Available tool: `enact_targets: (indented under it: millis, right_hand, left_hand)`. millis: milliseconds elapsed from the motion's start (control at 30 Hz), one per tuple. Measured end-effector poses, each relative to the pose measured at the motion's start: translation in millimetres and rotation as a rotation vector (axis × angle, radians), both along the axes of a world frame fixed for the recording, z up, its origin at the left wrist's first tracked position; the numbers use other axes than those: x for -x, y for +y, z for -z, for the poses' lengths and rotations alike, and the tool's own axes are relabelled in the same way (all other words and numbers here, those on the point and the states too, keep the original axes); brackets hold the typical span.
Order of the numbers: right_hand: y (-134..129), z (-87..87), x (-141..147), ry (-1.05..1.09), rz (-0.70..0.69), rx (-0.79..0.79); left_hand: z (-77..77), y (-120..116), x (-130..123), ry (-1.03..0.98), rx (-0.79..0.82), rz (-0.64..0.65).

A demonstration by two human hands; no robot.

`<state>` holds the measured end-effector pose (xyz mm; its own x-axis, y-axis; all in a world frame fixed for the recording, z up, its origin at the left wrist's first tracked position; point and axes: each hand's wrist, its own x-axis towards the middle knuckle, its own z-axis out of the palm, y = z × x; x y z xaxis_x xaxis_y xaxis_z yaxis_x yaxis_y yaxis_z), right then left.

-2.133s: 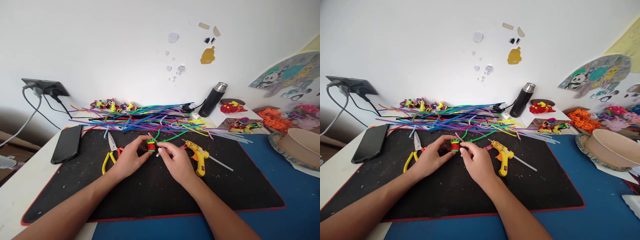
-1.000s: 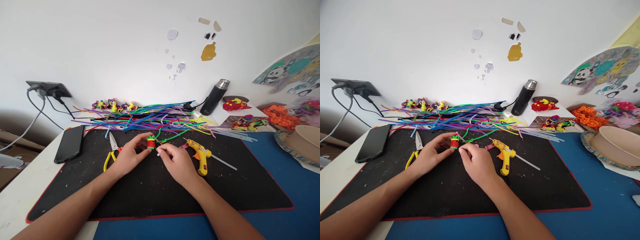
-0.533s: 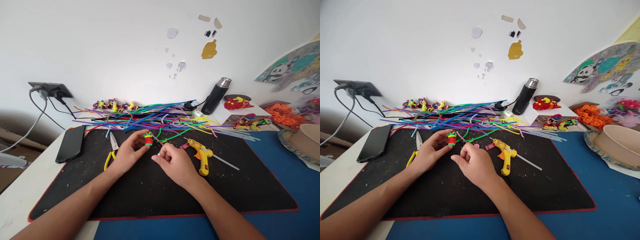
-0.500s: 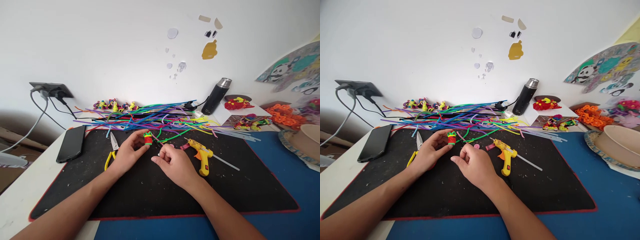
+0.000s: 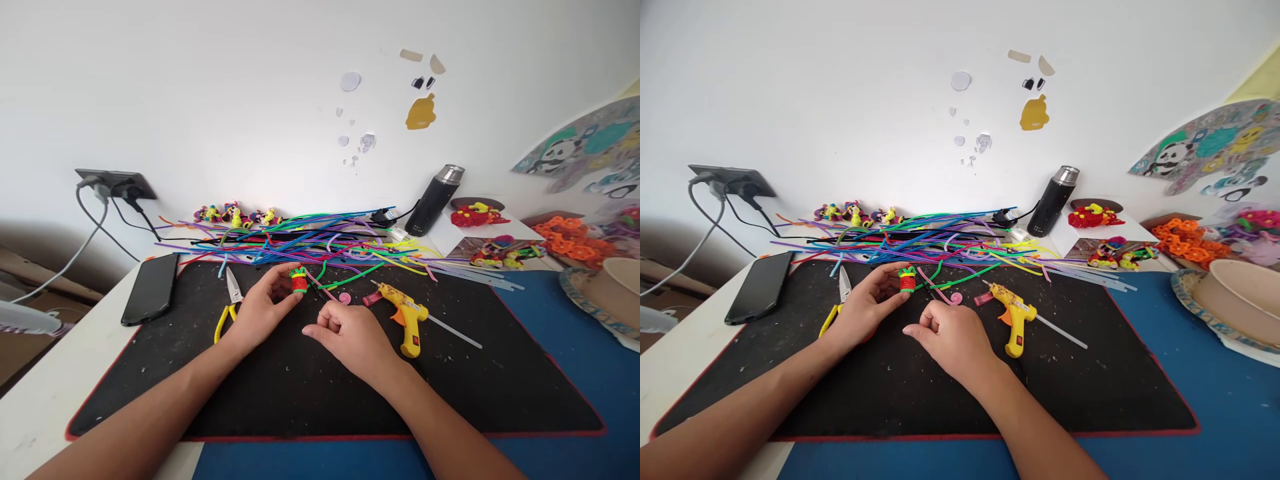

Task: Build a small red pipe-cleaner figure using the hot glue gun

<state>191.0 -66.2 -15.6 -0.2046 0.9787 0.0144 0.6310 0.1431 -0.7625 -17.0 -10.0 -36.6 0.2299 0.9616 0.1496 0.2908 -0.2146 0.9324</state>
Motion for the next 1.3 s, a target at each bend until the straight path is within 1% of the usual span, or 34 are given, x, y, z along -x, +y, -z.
enact_targets:
  millis: [200,500,733,900,1300]
  right_hand:
    - [-0.5,-0.3,-1.3,-0.017,-0.020,-0.079]
    - [0.8,0.4,-4.0,0.036,0.043,-0.132]
    - [-2.4,0.0,-2.9,0.049,0.038,-0.109]
    - [-2.8,1.6,-2.5,0.027,0.000,-0.086]
    - [-0.9,2.4,-2.0,-0.024,-0.028,-0.052]
  left_hand:
    - [-0.2,-0.8,-0.3,0.001,0.008,0.014]
    - [-1.0,-1.9,0.8,0.011,0.031,0.051]
    - [-3.0,-3.4,-1.3,0.021,0.033,0.081]
    - [-1.9,-4.1,-0.8,0.030,0.036,0.104]
    - [-3.6,-4.8,-1.9,0.039,0.049,0.098]
